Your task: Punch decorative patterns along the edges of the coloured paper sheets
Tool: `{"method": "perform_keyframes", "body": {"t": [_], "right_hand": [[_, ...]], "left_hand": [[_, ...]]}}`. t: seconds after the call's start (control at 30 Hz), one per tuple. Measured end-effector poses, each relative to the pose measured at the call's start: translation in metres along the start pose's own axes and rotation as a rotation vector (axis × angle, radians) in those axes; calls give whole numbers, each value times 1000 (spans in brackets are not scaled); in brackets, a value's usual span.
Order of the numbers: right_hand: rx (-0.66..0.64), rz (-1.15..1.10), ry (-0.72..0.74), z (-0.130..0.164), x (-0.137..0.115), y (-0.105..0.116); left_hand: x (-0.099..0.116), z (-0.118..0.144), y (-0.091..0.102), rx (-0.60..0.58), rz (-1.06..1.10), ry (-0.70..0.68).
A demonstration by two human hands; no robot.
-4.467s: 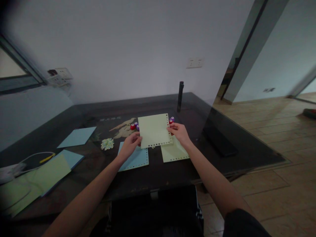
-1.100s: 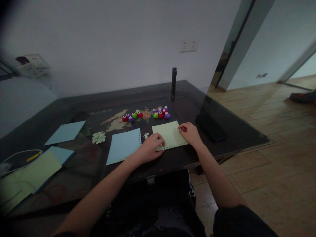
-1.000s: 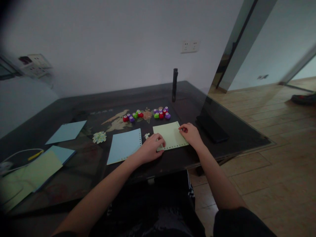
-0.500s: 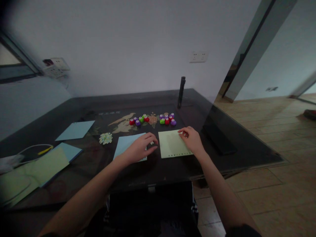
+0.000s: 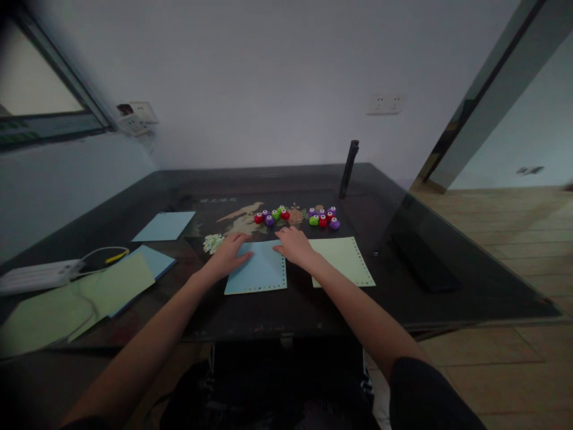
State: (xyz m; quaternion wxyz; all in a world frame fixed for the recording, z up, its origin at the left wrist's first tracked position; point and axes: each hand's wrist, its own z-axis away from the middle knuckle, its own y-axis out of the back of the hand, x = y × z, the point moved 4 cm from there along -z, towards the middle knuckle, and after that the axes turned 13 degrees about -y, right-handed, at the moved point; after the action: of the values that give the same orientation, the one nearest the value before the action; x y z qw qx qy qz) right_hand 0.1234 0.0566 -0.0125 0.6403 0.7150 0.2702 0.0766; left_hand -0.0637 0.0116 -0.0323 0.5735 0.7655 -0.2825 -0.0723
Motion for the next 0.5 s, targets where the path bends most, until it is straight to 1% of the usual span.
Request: {"method": "perform_keyframes", "body": {"t": [0.1,0.2,0.37,0.5], "right_hand": [[-11,109,-27,-3,0,-9],[-31,150,-17,0,-1,-11],[-32,118,-10,4,-1,-8],[26,56,-1,4,2,-7]], "left_hand": [[2,0,-4,-60,-26,30],[1,0,-6,-81,-49,43],[-1,0,-6,-87,-77,42],[2,0,-3,-81,-60,35]]}}
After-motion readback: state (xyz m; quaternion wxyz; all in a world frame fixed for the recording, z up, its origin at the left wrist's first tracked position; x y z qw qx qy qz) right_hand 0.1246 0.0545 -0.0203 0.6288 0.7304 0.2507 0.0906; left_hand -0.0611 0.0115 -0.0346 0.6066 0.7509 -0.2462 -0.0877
